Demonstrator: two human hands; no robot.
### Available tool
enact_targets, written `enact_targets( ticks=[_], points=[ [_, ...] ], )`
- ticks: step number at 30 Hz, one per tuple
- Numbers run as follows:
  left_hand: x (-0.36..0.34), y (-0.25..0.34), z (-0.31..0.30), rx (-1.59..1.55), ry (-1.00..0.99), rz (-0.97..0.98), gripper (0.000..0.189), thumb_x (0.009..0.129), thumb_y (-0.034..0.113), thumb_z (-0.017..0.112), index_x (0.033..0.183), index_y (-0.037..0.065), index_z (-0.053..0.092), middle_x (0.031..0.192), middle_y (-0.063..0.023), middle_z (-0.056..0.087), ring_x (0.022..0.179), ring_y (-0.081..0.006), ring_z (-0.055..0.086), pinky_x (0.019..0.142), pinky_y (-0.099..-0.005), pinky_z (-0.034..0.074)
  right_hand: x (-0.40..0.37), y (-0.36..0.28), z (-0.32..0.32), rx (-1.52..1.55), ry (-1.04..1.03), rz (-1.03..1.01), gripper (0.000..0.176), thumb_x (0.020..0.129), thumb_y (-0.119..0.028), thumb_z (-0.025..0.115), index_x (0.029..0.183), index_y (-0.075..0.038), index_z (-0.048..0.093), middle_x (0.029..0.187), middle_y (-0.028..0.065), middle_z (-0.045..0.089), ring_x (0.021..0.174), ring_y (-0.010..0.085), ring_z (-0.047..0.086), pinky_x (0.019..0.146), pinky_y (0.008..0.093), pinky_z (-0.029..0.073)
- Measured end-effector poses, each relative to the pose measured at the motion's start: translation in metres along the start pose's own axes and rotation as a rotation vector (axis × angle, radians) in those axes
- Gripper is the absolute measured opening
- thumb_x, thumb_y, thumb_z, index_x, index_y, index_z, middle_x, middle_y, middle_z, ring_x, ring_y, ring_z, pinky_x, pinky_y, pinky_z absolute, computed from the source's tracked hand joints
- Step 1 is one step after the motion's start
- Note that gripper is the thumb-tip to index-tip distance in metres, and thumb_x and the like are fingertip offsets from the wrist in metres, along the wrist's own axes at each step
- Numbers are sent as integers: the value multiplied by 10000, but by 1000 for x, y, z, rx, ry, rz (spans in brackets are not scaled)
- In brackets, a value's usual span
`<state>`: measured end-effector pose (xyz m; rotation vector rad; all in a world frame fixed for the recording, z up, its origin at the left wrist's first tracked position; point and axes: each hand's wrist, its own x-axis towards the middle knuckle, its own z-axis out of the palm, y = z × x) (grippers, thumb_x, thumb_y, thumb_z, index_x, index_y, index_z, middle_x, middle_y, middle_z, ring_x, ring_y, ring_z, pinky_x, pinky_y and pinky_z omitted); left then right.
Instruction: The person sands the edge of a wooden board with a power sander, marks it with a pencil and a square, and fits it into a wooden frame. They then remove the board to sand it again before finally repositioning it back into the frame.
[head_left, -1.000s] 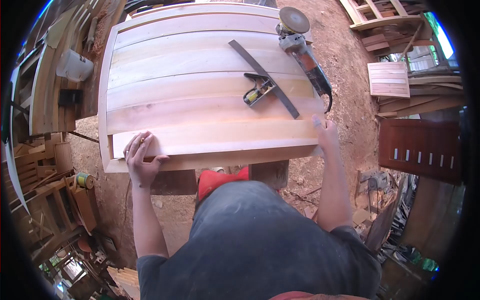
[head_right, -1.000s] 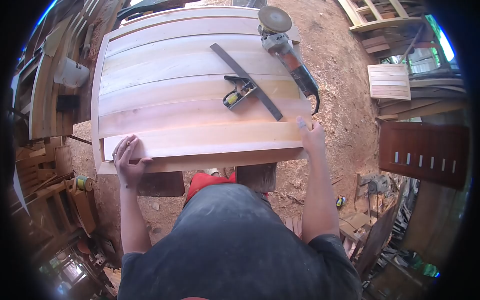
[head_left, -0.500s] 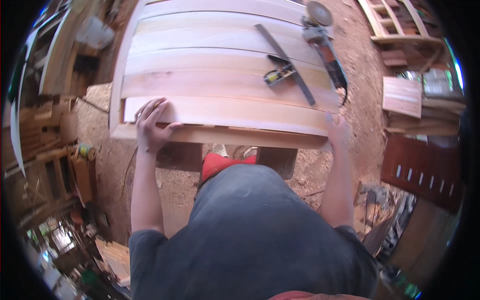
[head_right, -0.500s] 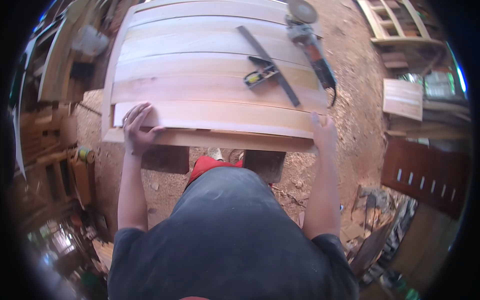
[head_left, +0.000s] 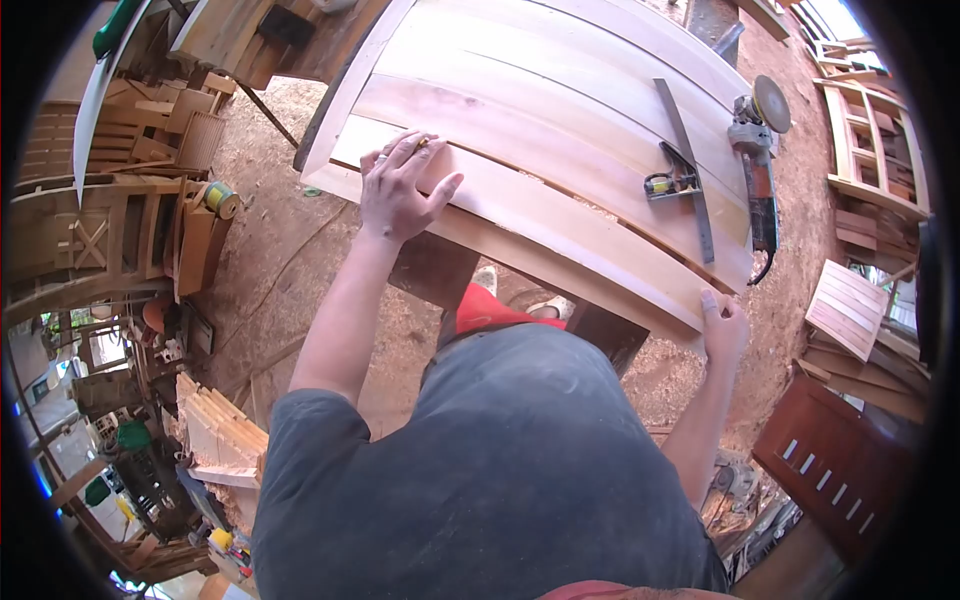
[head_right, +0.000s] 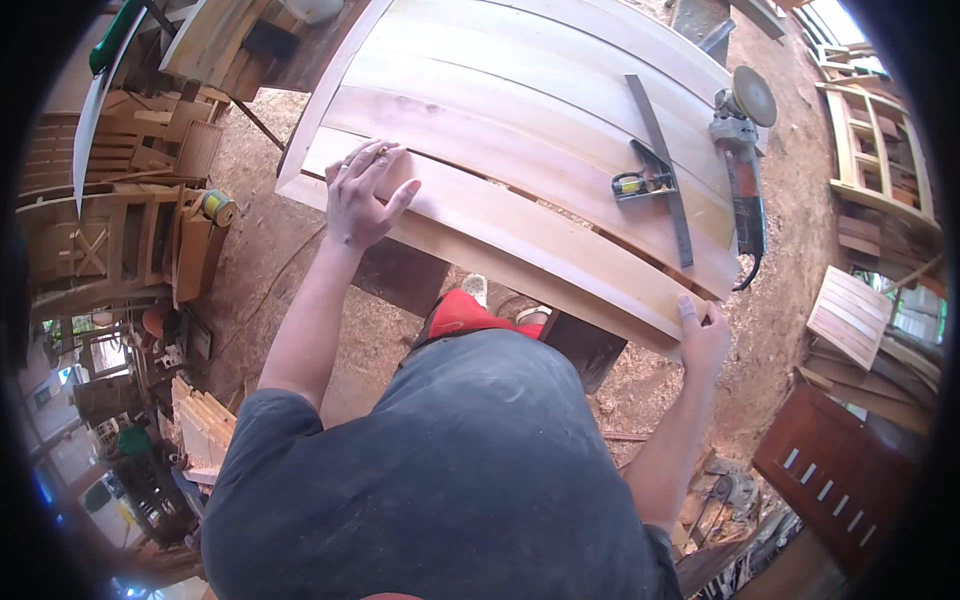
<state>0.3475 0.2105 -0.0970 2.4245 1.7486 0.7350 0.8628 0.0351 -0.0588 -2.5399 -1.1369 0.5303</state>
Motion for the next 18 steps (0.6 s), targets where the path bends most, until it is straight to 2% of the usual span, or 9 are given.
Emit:
enact_targets(
  ticks=[3, 6, 9, 11, 13, 15, 17, 18],
  points=[
    [-2, 0, 1, 4, 34, 11, 499, 932, 443, 776, 1320, 130, 761, 1392, -62, 724, 1364, -274, 627, 1153, -442, 379, 6, 3, -2, -23, -51, 70, 518, 962, -463, 808, 1145, 20, 764, 865, 128, 753, 788, 210, 676, 781, 389, 541],
    [-2, -1, 4, 35, 41, 2, 459, 928, 409, 771, 1293, 131, 774, 1372, -80, 730, 1350, -279, 637, 1152, -439, 392, 7, 2, -1, 105, -30, 50, 482, 953, -401, 820, 1157, 31, 759, 900, 153, 771, 797, 243, 703, 784, 406, 549],
    [0, 2, 4, 26, 48, -8, 410, 923, 360, 768, 1264, 133, 789, 1345, -95, 737, 1328, -278, 652, 1154, -457, 428, -5, -34, -16, -227, -42, 35, 460, 940, -310, 825, 1215, 51, 749, 970, 184, 798, 843, 279, 743, 808, 425, 565],
    [3, -1, 8, -29, 86, 36, 379, 912, 285, 780, 1248, 112, 795, 1317, -100, 747, 1296, -296, 668, 1139, -470, 479, 0, -10, -12, -134, -18, 21, 484, 929, -245, 822, 1293, 59, 725, 1047, 209, 806, 911, 309, 774, 851, 436, 585],
    [6, -3, 12, -38, 106, 68, 361, 896, 271, 787, 1219, 112, 812, 1274, -102, 772, 1258, -306, 692, 1127, -474, 508, -7, -10, -18, 38, 58, 18, 504, 936, -236, 810, 1339, 49, 710, 1084, 210, 807, 963, 294, 787, 883, 425, 597],
    [6, -10, 15, -19, 89, 101, 361, 930, 278, 790, 1247, 105, 803, 1304, -107, 770, 1279, -311, 686, 1145, -486, 498, -12, -25, -38, 473, 23, 233, 494, 944, -220, 796, 1351, 45, 704, 1101, 211, 806, 986, 286, 794, 901, 412, 606],
    [6, -11, 13, 12, 65, 101, 380, 959, 326, 805, 1247, 78, 800, 1323, -123, 766, 1268, -331, 692, 1119, -485, 517, -17, -41, -60, 693, 21, 283, 465, 962, -213, 770, 1355, 27, 709, 1141, 195, 805, 1002, 277, 794, 910, 395, 610],
    [7, -14, 14, -23, 63, 130, 385, 955, 322, 817, 1229, 53, 802, 1307, -140, 772, 1272, -343, 689, 1123, -485, 512, -10, -30, -64, 564, 54, 237, 470, 967, -217, 765, 1367, 22, 702, 1160, 192, 801, 1017, 282, 790, 922, 395, 608]
  ],
)
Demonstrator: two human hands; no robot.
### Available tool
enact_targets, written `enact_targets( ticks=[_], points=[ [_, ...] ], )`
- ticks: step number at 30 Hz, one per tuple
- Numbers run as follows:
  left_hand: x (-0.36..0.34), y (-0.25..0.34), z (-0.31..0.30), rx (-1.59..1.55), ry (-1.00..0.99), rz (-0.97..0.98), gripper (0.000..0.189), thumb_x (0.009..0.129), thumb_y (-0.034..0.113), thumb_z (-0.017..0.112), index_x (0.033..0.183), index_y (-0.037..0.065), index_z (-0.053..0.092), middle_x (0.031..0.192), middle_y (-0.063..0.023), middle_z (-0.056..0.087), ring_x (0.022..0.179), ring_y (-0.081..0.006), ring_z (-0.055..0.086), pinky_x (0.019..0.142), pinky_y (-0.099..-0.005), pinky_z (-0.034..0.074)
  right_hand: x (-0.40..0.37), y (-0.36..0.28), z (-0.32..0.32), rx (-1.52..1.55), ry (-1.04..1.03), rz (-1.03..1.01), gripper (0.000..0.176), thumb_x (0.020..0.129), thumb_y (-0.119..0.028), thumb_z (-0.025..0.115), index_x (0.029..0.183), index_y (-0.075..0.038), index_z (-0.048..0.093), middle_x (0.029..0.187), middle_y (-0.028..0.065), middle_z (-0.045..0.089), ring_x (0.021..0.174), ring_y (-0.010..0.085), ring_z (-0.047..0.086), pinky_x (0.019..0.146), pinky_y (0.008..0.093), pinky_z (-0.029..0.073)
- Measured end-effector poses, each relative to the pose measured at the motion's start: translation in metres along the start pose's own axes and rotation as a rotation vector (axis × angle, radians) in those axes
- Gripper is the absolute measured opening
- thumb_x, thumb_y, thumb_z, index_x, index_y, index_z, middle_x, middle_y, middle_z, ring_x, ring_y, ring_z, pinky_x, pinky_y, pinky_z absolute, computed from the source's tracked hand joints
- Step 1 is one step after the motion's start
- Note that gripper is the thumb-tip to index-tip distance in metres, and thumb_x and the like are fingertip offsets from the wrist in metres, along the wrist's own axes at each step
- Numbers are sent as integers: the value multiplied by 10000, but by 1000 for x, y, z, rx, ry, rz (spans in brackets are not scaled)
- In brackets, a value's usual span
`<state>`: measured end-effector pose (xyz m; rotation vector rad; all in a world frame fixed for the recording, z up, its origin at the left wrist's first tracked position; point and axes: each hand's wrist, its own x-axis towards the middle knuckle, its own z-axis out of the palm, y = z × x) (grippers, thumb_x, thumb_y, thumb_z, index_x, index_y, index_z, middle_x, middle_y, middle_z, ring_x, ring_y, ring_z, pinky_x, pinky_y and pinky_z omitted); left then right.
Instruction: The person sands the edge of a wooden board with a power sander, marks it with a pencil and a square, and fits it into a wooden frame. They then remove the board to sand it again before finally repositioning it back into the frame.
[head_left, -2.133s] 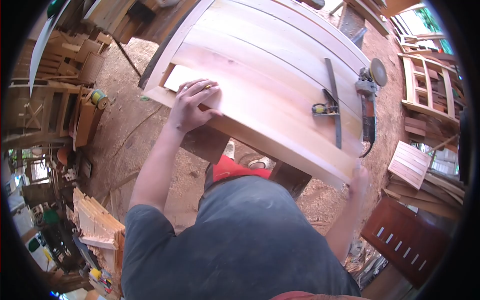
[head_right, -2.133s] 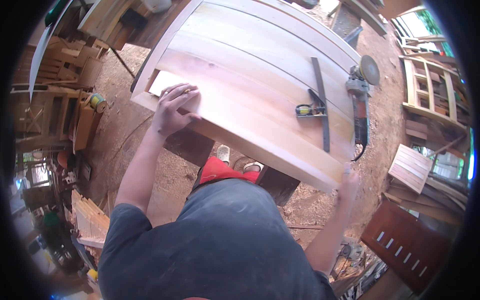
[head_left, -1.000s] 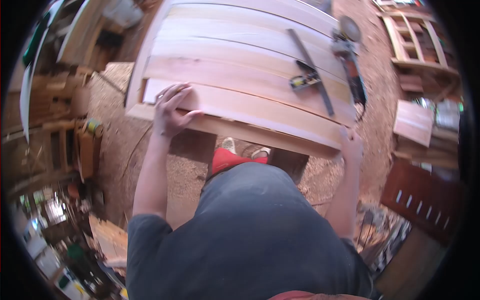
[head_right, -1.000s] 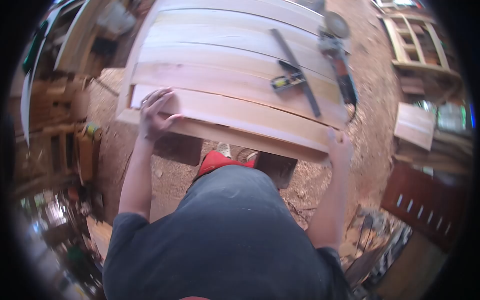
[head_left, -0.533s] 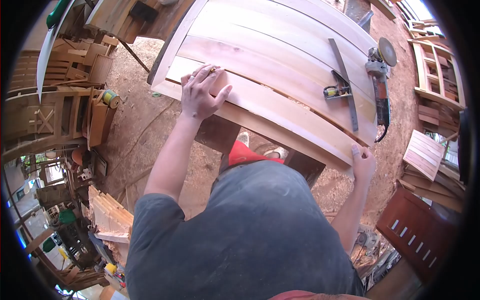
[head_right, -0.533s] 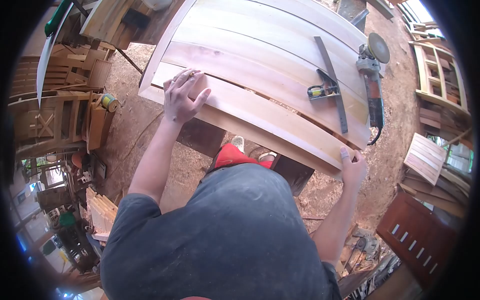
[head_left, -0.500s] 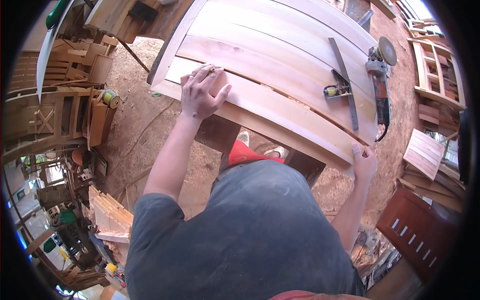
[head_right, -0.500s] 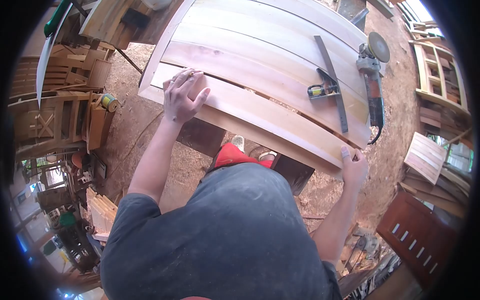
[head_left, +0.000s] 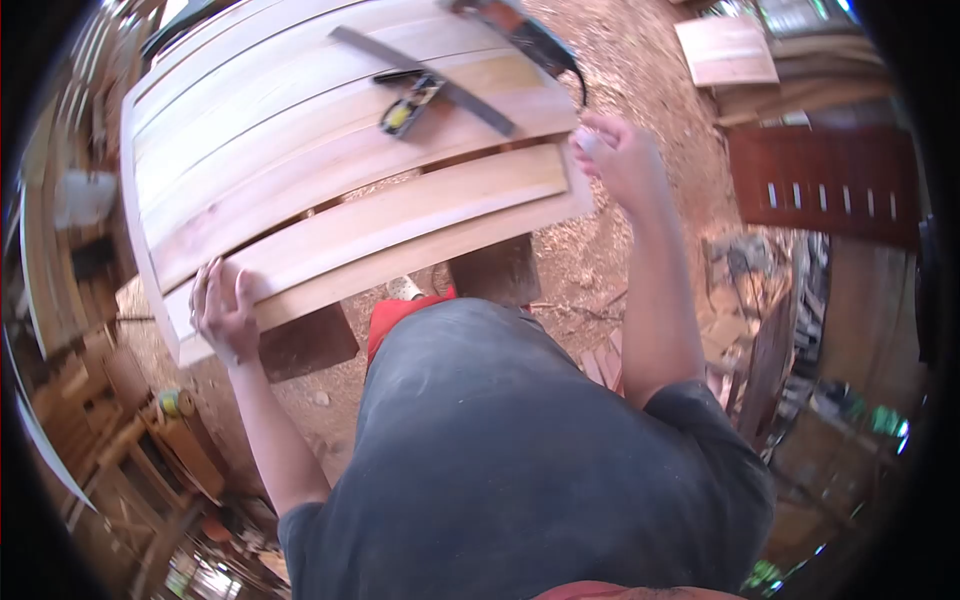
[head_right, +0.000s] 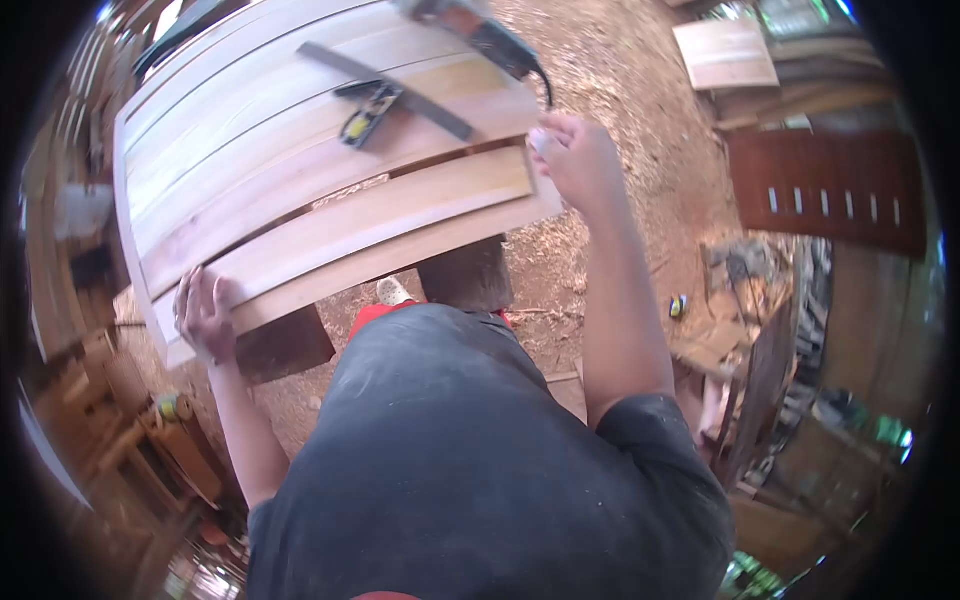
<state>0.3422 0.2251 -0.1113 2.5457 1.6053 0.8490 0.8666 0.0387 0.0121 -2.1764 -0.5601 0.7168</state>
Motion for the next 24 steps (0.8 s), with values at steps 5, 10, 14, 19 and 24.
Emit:
enact_targets(
  ticks=[5, 10, 14, 19, 24],
  points=[
    [0, -5, 3, -58, -10, -4, 399, 945, 292, 842, 1216, 4, 791, 1295, -181, 765, 1265, -372, 685, 1108, -483, 515, 8, 33, -16, -456, 15, -48, 517, 960, -282, 776, 1386, -2, 692, 1246, 180, 781, 1116, 307, 766, 983, 404, 593],
    [0, -6, 2, -43, -48, -7, 426, 955, 309, 836, 1241, -1, 779, 1314, -197, 751, 1276, -385, 670, 1110, -489, 509, 8, 96, 17, -335, -54, 23, 725, 844, -434, 888, 1366, 22, 679, 1268, 241, 754, 1153, 332, 750, 1020, 433, 572],
    [-2, -12, 5, 17, -61, 11, 455, 983, 375, 797, 1250, 6, 778, 1327, -195, 749, 1282, -389, 666, 1113, -495, 504, 19, 104, 16, -243, -143, 126, 833, 783, -486, 928, 1383, 25, 658, 1281, 247, 748, 1171, 356, 739, 1019, 438, 564],
    [-3, 15, 8, 33, -55, 59, 431, 973, 351, 803, 1243, 16, 784, 1317, -190, 756, 1259, -387, 682, 1101, -494, 513, 46, 151, 12, 67, -340, 43, 806, 843, -554, 888, 1387, -3, 665, 1192, 170, 770, 1074, 264, 747, 967, 378, 570],
    [-6, 148, 34, -75, -93, 168, 359, 922, 258, 851, 1189, 23, 797, 1290, -180, 768, 1225, -363, 709, 1073, -482, 541, 55, 166, -20, 475, -495, 294, 678, 1024, -546, 727, 1429, -10, 633, 1285, 121, 719, 1117, 209, 690, 933, 368, 554]
  ],
)
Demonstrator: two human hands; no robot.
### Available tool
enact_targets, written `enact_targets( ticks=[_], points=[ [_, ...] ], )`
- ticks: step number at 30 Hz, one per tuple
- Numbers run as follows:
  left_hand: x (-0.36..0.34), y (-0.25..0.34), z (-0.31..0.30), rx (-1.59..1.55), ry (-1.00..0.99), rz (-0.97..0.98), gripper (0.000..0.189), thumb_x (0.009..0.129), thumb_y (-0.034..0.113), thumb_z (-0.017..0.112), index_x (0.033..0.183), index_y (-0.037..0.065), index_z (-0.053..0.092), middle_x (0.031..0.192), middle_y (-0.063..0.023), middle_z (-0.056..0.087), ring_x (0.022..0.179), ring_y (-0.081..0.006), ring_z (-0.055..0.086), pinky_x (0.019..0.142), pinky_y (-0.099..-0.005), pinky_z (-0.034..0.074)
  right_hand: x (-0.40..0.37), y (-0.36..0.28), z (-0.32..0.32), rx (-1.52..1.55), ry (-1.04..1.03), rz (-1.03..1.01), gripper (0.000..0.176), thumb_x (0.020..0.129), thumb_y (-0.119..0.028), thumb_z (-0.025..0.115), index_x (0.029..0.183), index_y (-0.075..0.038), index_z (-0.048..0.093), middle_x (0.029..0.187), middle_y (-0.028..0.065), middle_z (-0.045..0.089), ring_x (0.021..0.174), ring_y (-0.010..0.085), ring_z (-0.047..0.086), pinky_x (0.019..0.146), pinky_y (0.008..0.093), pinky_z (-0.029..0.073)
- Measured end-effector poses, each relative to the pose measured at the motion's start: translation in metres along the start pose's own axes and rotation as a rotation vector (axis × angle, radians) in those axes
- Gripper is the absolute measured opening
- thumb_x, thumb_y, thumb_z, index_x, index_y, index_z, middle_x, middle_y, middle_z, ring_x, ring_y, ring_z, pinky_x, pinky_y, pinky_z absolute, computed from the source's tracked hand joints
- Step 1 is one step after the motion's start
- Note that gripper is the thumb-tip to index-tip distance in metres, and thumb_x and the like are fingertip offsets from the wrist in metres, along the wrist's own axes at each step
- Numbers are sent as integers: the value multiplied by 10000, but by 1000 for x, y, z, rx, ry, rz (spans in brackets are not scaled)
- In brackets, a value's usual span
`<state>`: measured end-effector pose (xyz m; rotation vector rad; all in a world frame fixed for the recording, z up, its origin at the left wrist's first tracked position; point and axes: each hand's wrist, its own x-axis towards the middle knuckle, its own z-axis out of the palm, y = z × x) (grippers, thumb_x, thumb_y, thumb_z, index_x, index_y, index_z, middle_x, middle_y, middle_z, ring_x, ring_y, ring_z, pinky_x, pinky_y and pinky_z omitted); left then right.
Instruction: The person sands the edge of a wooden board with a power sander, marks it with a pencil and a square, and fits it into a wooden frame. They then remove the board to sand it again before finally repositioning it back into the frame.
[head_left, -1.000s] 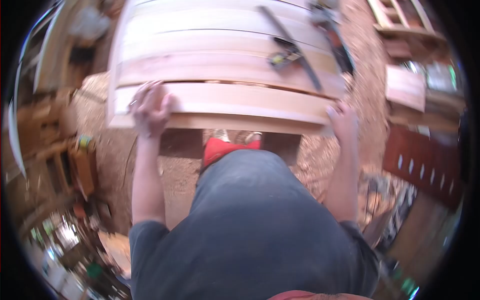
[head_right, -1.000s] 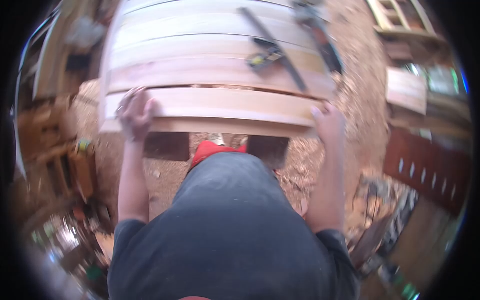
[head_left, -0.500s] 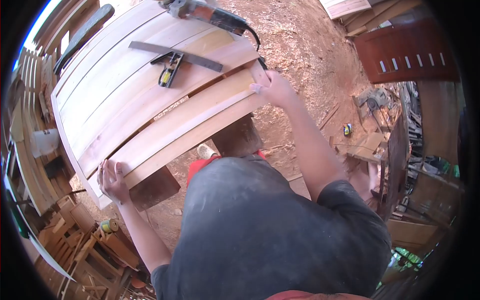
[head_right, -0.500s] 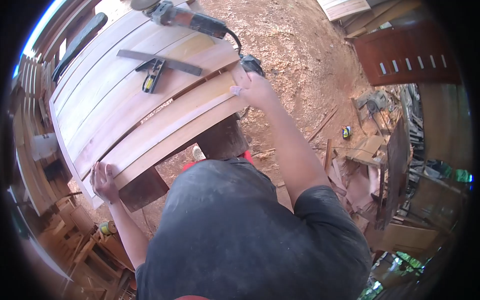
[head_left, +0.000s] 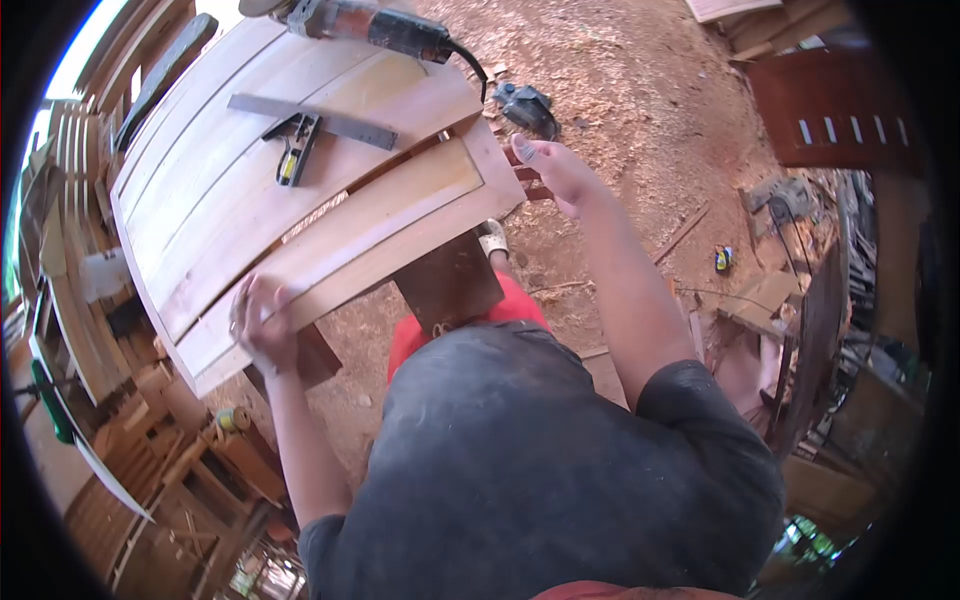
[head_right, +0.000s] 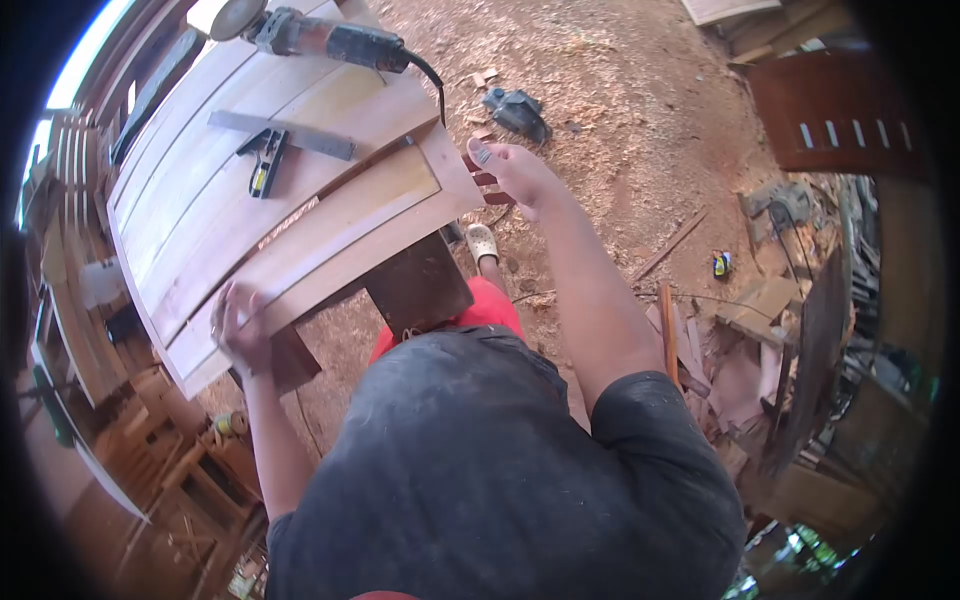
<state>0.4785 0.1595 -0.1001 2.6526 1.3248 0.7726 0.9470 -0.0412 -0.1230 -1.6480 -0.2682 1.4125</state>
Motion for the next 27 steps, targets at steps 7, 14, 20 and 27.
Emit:
enact_targets(
  ticks=[7, 14, 20, 27],
  points=[
    [25, 107, 49, 63, -103, -49, 595, 916, 498, 838, 1355, 107, 747, 1439, -93, 709, 1413, -306, 596, 1178, -464, 420, 10, 7, 6, -344, -125, -235, 1051, 891, -598, 834, 1570, 103, 444, 1477, 286, 621, 1377, 354, 629, 1134, 441, 521],
    [24, 111, 52, -10, -117, -141, 690, 862, 551, 859, 1367, 96, 744, 1418, -83, 718, 1411, -309, 594, 1185, -465, 420, -1, -27, 25, -640, 7, -244, 968, 894, -527, 842, 1511, 127, 482, 1436, 316, 633, 1352, 386, 638, 1146, 440, 503],
    [23, 106, 52, 25, -151, -138, 692, 850, 575, 853, 1358, 114, 763, 1419, -66, 721, 1414, -291, 593, 1182, -472, 419, 12, -14, 29, -531, 23, -286, 912, 886, -509, 846, 1464, 121, 529, 1403, 309, 652, 1325, 398, 648, 1128, 458, 506],
    [28, 114, 48, -12, -143, -174, 725, 823, 578, 878, 1372, 118, 758, 1449, -75, 710, 1460, -296, 566, 1207, -479, 401, 16, -32, 9, -665, -161, -285, 936, 864, -496, 872, 1493, 100, 519, 1427, 304, 652, 1320, 395, 661, 1126, 453, 512]
  ],
)
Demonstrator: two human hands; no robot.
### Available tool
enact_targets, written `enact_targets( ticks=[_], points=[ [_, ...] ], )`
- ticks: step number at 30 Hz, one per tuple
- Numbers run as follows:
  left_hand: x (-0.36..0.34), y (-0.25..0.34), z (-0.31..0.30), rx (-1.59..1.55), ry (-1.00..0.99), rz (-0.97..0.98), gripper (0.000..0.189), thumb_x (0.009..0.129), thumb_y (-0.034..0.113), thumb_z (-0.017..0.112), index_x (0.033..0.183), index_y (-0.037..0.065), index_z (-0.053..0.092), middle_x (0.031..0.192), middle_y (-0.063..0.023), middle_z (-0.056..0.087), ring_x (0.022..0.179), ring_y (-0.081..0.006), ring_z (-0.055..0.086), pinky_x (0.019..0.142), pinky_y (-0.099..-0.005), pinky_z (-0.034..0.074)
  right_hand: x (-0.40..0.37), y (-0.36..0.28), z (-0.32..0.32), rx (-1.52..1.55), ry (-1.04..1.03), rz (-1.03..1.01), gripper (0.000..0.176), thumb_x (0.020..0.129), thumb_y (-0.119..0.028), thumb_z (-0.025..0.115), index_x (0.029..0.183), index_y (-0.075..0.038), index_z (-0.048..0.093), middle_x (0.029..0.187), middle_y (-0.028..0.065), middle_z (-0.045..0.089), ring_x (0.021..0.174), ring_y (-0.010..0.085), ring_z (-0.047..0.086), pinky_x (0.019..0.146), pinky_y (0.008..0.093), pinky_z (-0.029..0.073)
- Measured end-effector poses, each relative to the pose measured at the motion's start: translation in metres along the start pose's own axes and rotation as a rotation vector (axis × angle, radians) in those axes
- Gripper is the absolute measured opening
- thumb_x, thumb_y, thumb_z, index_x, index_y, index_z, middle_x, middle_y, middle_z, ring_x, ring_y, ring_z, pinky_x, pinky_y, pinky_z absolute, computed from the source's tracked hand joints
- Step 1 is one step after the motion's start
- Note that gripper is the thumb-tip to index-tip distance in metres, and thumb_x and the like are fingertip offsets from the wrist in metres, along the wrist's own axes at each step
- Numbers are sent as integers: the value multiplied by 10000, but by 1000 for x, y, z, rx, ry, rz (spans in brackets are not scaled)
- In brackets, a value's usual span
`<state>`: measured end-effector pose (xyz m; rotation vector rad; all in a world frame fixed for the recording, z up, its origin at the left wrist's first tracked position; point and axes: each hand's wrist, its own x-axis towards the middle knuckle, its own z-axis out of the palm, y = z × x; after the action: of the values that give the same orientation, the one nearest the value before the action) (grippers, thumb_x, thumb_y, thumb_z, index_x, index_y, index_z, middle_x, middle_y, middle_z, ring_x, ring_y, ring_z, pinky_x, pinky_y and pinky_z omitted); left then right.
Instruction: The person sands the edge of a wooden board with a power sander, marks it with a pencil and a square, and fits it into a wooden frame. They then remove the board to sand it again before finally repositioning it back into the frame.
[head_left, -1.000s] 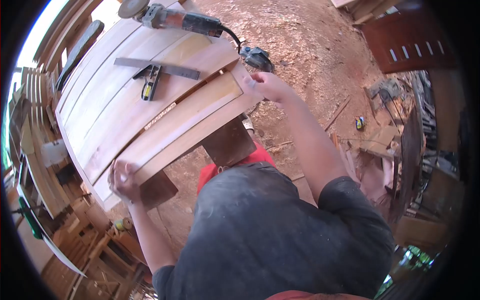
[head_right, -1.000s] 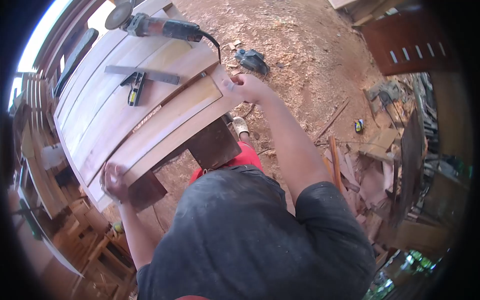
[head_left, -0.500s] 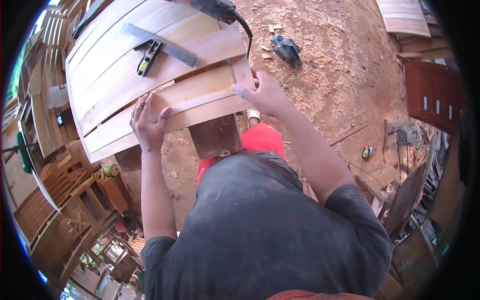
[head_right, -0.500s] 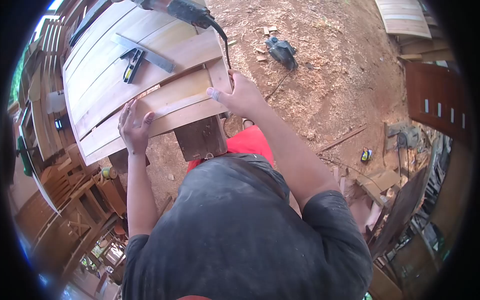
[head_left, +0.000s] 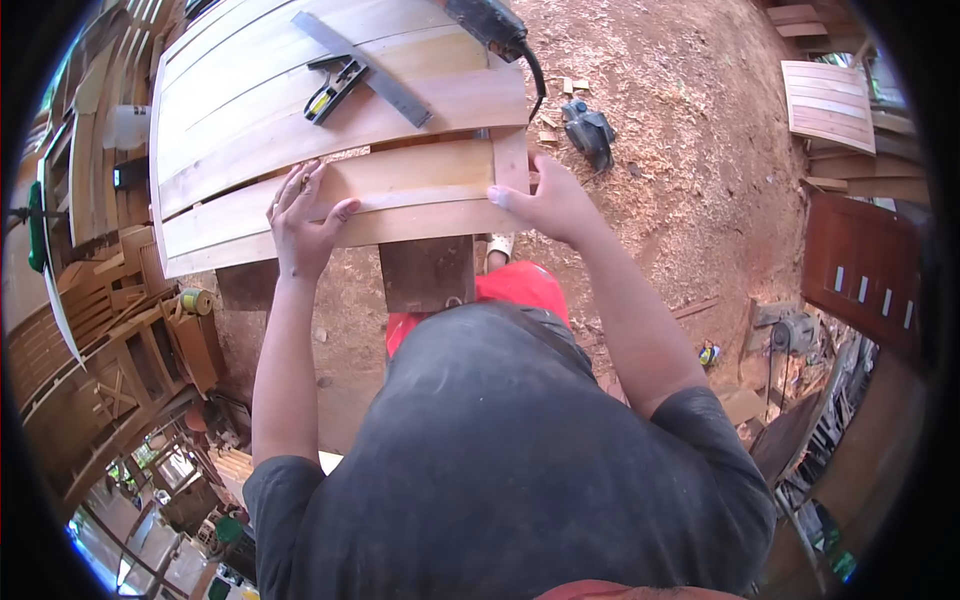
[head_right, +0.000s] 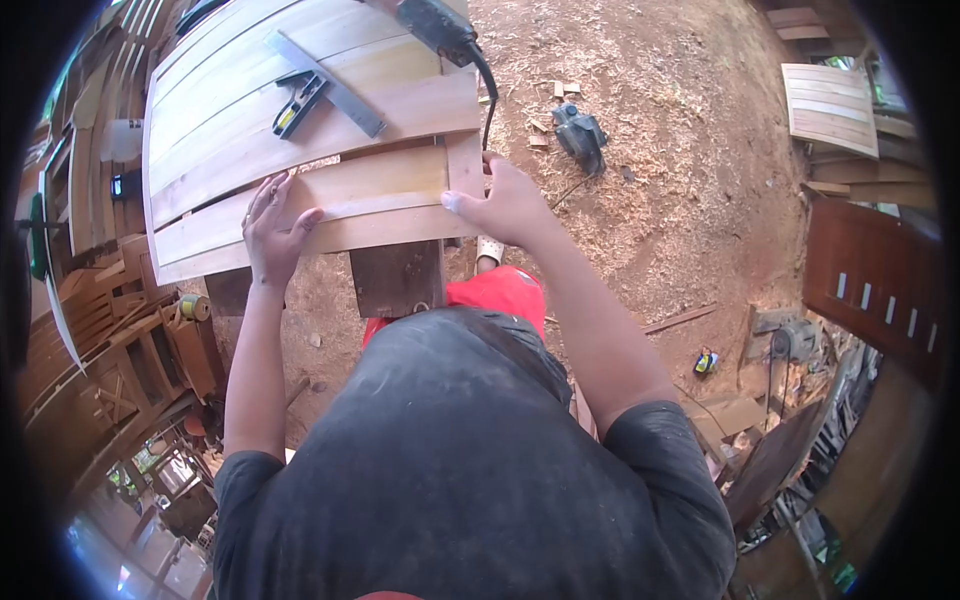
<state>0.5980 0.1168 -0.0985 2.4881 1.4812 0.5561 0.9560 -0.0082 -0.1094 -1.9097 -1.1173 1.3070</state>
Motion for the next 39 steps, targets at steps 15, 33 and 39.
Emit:
enact_targets(
  ticks=[15, 33, 39],
  points=[
    [-8, -7, 7, -25, -19, 25, 795, 787, 632, 877, 1367, 103, 755, 1461, -45, 707, 1484, -262, 542, 1243, -452, 345, -2, -13, 0, -266, 34, 33, 718, 876, -409, 889, 1331, 76, 619, 1230, 253, 735, 1116, 329, 743, 976, 442, 574],
    [-2, -33, 2, 152, 150, -93, 401, 987, 433, 730, 1256, 141, 786, 1294, -118, 745, 1283, -313, 660, 1122, -495, 440, 14, 14, 2, -104, 69, -121, 711, 896, -422, 872, 1362, 54, 623, 1217, 249, 745, 1039, 326, 760, 901, 426, 593],
    [4, -35, 5, 149, 102, -124, 433, 981, 450, 697, 1265, 130, 762, 1318, -144, 718, 1314, -337, 622, 1134, -550, 420, 1, -13, 2, -283, 85, 32, 814, 876, -547, 842, 1309, 103, 609, 1265, 298, 690, 1176, 417, 681, 1004, 483, 539]
  ],
)
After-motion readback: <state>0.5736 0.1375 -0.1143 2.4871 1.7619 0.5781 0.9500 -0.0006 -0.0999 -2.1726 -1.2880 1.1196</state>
